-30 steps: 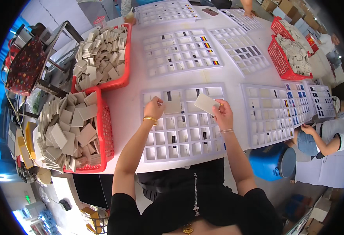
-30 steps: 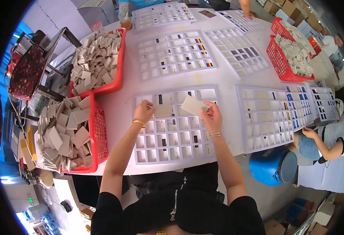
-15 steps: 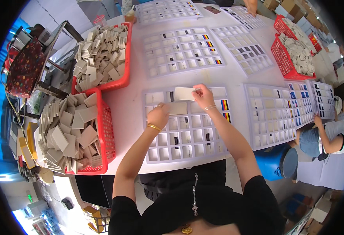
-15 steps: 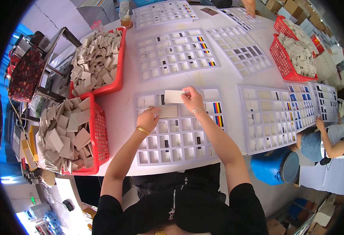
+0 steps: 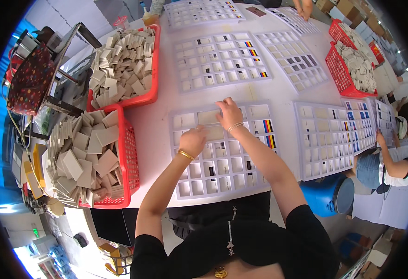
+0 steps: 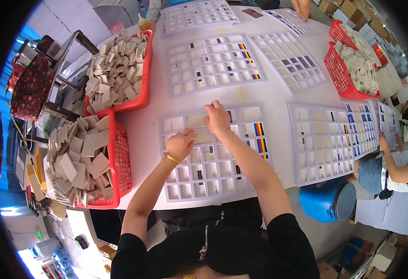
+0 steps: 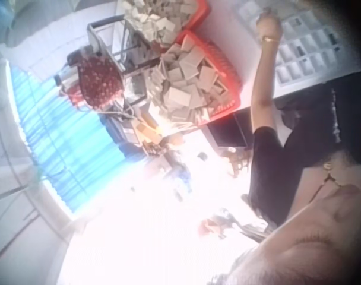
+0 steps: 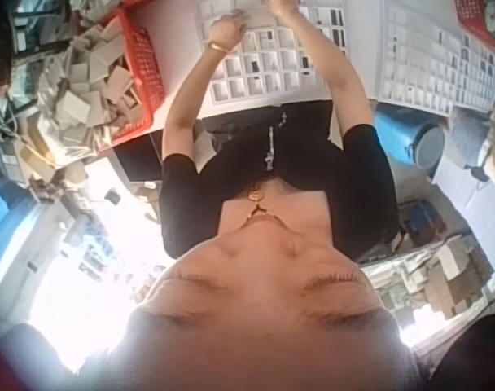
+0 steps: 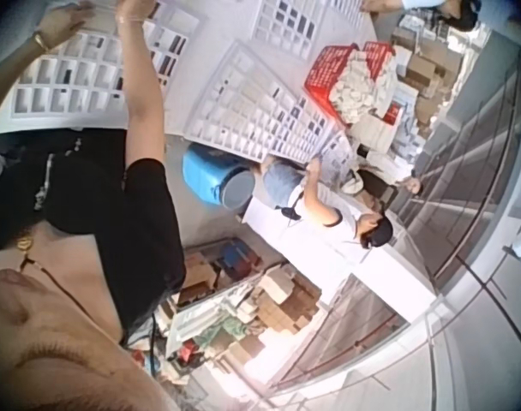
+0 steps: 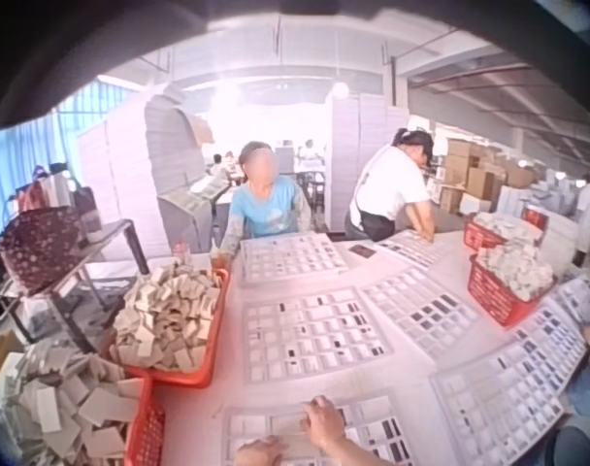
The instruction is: The person sorts small, rectangular ceramic tiles from red baskets into white grid trays. They pick up tiles one by one, inspect them, and place them into specific compartments within the trays. The person occasionally moves completed trays aside to make room for new ones.
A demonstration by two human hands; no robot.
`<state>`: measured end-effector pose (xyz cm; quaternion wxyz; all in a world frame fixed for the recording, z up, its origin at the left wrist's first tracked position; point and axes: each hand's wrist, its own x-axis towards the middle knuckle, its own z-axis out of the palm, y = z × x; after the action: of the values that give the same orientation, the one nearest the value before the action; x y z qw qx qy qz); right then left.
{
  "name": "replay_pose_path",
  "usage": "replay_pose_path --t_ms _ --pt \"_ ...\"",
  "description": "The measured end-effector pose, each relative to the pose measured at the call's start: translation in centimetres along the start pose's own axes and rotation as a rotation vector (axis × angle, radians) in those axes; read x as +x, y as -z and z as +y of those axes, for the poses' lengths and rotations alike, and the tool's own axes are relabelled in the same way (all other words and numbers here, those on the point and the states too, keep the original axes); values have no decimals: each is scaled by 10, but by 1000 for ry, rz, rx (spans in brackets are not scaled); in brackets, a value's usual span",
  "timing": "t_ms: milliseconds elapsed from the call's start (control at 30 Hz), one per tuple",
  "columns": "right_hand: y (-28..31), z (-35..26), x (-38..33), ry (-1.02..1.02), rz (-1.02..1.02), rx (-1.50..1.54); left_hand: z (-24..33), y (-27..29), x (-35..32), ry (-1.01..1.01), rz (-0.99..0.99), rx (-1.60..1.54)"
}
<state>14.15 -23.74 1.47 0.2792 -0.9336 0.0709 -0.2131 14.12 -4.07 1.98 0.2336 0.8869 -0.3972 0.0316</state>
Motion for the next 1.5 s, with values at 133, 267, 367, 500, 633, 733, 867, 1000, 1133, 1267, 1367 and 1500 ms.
replay_pose_path --t_ms 133,267,367,500,633,733,867,1000,1133,1267,1367,1500 --pt "4 4 -6 204 -171 -197 4 -10 1 -76 -142 60" --pt "5 8 -7 277 -360 -278 9 -14 5 -55 -269 136" --pt "11 -5 -6 277 -244 -199 12 -5 6 -61 -170 128" --pt "1 -2 -13 293 -379 -272 13 1 12 -9 -336 192" --pt "11 -17 1 291 -366 -319 8 4 16 -16 -379 192" --pt "-5 -11 -9 357 -160 -225 15 5 14 16 -378 148" --pt "-1 -27 -3 326 -473 -333 5 0 15 -14 -359 88" --pt "-9 -29 -6 260 -535 -355 -11 15 20 -44 -317 37" --pt "7 -32 -3 303 -481 -383 -21 74 63 271 -28 112" --pt "35 -36 -31 353 -110 -26 -95 139 106 389 312 245" --pt "68 -38 -65 282 -86 132 -162 168 114 431 298 433" --pt "95 -18 -105 169 -63 233 -175 163 139 674 -126 341"
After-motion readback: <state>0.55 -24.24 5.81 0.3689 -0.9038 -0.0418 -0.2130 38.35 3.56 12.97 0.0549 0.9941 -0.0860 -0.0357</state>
